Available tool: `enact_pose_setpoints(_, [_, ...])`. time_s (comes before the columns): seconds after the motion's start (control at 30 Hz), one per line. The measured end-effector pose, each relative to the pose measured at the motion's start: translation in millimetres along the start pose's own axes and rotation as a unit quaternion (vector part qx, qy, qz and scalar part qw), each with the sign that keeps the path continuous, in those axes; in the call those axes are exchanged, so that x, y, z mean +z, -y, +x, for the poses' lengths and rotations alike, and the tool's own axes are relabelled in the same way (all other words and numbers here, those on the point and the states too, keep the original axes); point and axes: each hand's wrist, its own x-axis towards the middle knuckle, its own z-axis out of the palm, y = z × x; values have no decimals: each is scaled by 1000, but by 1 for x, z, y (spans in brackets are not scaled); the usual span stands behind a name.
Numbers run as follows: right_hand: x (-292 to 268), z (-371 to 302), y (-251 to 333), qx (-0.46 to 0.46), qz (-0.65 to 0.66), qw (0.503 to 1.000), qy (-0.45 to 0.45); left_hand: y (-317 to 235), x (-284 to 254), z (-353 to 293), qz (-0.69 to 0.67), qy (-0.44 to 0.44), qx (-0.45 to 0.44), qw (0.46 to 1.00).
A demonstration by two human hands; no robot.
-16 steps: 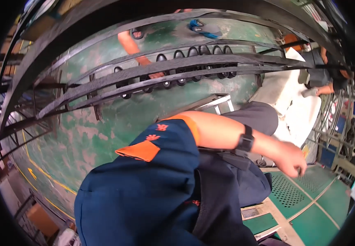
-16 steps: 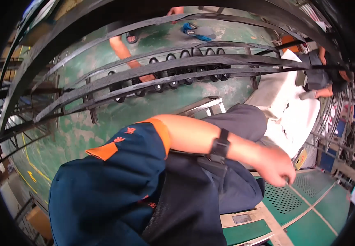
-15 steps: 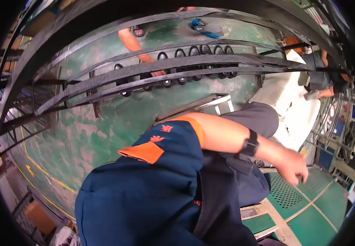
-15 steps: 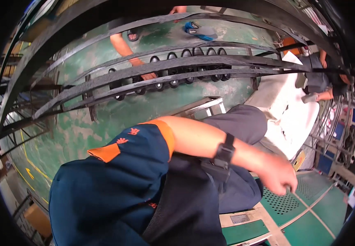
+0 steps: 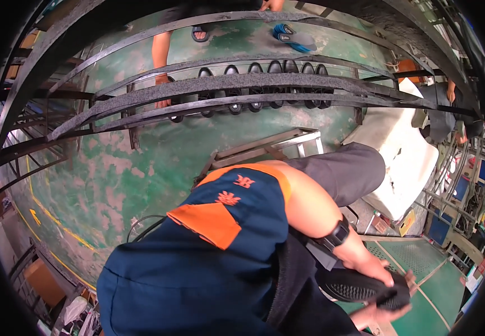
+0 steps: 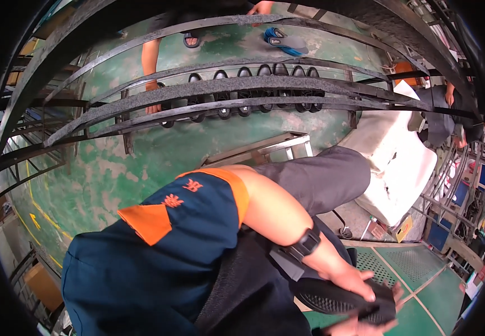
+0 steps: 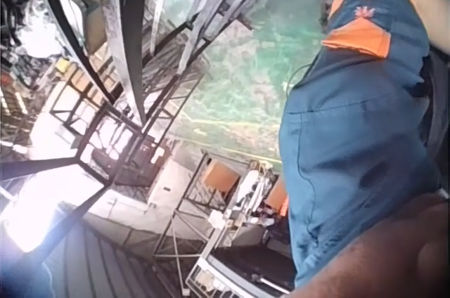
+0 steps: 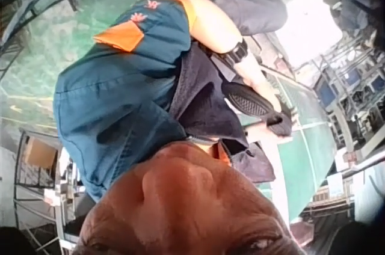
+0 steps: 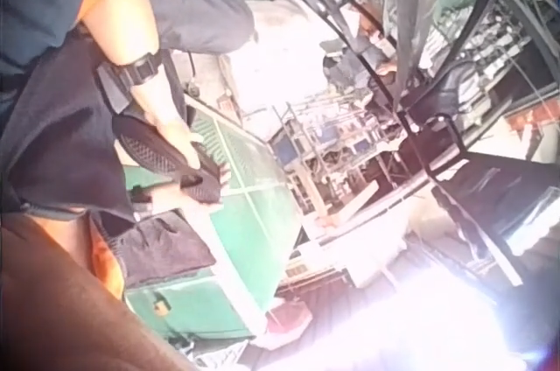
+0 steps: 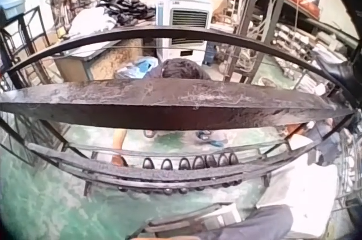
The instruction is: Inspecting, tying laces on, and placing shoes onto a production conveyor/rack assembly line.
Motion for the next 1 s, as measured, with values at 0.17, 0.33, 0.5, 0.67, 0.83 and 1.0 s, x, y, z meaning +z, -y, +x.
enact_pose_setpoints(0.17, [-40, 44, -170, 190, 56, 979, -38, 36, -70, -28, -52, -122, -45, 990])
enact_pose_setpoints(0.33, [-40, 46, -260, 334, 195, 919, -76, 62, -106, -26, -120, -227, -74, 964])
enact_pose_setpoints(0.5, [-56, 52, -260, 345, 272, 897, 53, 53, -106, -26, 83, -315, -119, 938])
enact_pose_setpoints(0.67, [-16, 75, -241, 343, 109, 923, 138, 19, -157, 39, 276, -381, -148, 870])
enact_pose_setpoints(0.83, [-11, 69, -262, 249, 167, 934, 193, 45, -181, 70, 77, -287, -68, 952])
enact_pose_setpoints(1.0, [8, 50, -240, 206, 168, 946, 183, 44, -168, 63, 36, -266, -64, 961])
